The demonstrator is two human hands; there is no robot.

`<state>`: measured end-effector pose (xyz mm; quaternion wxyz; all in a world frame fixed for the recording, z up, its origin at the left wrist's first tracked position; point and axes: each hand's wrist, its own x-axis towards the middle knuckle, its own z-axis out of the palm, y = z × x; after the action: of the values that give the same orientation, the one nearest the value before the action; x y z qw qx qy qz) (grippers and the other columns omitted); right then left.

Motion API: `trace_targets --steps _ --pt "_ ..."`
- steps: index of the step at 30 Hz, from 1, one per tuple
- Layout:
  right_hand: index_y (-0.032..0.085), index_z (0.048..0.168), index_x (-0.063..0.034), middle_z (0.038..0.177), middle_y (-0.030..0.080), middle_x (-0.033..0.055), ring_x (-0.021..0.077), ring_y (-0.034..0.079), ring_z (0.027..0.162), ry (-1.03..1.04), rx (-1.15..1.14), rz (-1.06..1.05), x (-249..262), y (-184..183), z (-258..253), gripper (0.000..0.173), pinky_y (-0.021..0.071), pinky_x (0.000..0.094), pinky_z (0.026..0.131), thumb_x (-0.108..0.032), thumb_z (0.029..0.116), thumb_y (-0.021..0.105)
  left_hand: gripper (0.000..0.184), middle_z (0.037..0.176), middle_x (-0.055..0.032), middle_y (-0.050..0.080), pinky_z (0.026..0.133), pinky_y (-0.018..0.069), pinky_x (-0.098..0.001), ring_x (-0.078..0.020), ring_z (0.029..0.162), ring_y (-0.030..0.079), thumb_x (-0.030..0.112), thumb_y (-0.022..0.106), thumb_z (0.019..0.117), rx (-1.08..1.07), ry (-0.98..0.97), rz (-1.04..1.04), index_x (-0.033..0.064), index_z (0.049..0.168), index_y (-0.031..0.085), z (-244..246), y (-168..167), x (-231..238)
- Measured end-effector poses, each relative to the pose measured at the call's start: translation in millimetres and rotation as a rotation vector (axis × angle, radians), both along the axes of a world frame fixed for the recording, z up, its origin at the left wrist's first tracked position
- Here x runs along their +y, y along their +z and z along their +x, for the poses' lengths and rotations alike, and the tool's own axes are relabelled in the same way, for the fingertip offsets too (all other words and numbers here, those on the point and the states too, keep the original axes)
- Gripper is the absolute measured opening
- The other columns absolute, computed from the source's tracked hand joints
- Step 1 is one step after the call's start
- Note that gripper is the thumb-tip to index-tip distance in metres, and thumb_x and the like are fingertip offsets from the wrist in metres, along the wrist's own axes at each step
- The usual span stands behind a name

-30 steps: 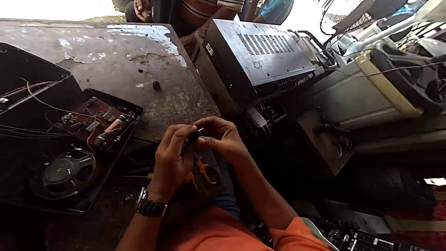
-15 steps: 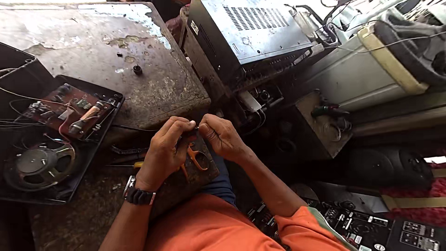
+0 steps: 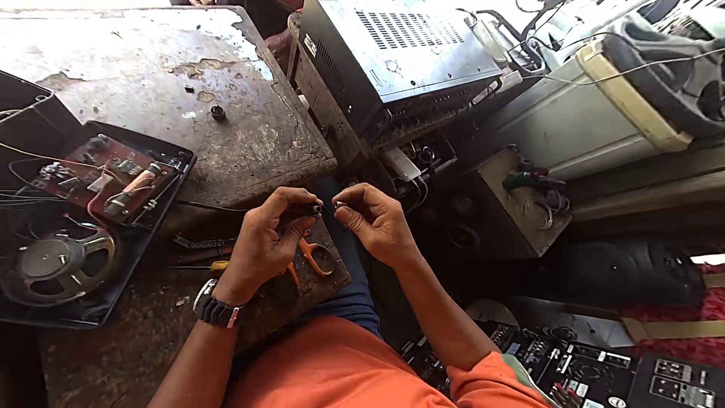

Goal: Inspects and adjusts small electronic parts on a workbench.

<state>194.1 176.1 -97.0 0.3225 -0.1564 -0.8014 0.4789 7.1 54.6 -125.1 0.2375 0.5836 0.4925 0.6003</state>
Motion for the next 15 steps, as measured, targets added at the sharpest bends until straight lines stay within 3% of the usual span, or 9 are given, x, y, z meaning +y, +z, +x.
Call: trace_targets --steps 7,11,15 --pt "0.067 0.113 0.0056 0.104 0.067 0.0114 0.0149 0.069 0.087 0.011 0.038 0.018 1.7 -7.5 -5.3 0.022 0.0633 0.0297 0.080 0.005 0.0918 0.070 0.030 0.123 -0.0092 0.069 0.088 0.0635 -0.0363 -0.0210 0.102 0.072 -0.004 0.061 0.0965 -0.044 -0.017 0.023 0.0029 0.126 0.060 -1.0 2.6 0.3" --pt "0.072 0.110 -0.0008 0.102 0.069 0.0071 0.0110 0.068 0.088 -0.028 -0.125 0.148 10.4 -29.4 -18.9 0.018 0.0612 0.0260 0.079 -0.004 0.0926 0.073 0.038 0.127 -0.0111 0.067 0.094 0.0614 -0.0356 -0.0218 0.106 0.070 -0.003 0.058 0.0987 -0.087 0.021 0.050 -0.0009 0.137 0.057 -5.5 4.3 -1.3" --pt "0.076 0.108 -0.0044 0.095 0.069 0.0039 0.0114 0.065 0.089 -0.034 -0.161 0.256 9.0 -45.7 -47.2 0.015 0.0574 0.0275 0.081 -0.012 0.0965 0.070 0.032 0.123 -0.0120 0.067 0.092 0.0599 -0.0366 -0.0223 0.102 0.069 0.000 0.055 0.1014 -0.173 0.098 0.094 0.0001 0.133 0.057 -16.0 10.3 -6.9"
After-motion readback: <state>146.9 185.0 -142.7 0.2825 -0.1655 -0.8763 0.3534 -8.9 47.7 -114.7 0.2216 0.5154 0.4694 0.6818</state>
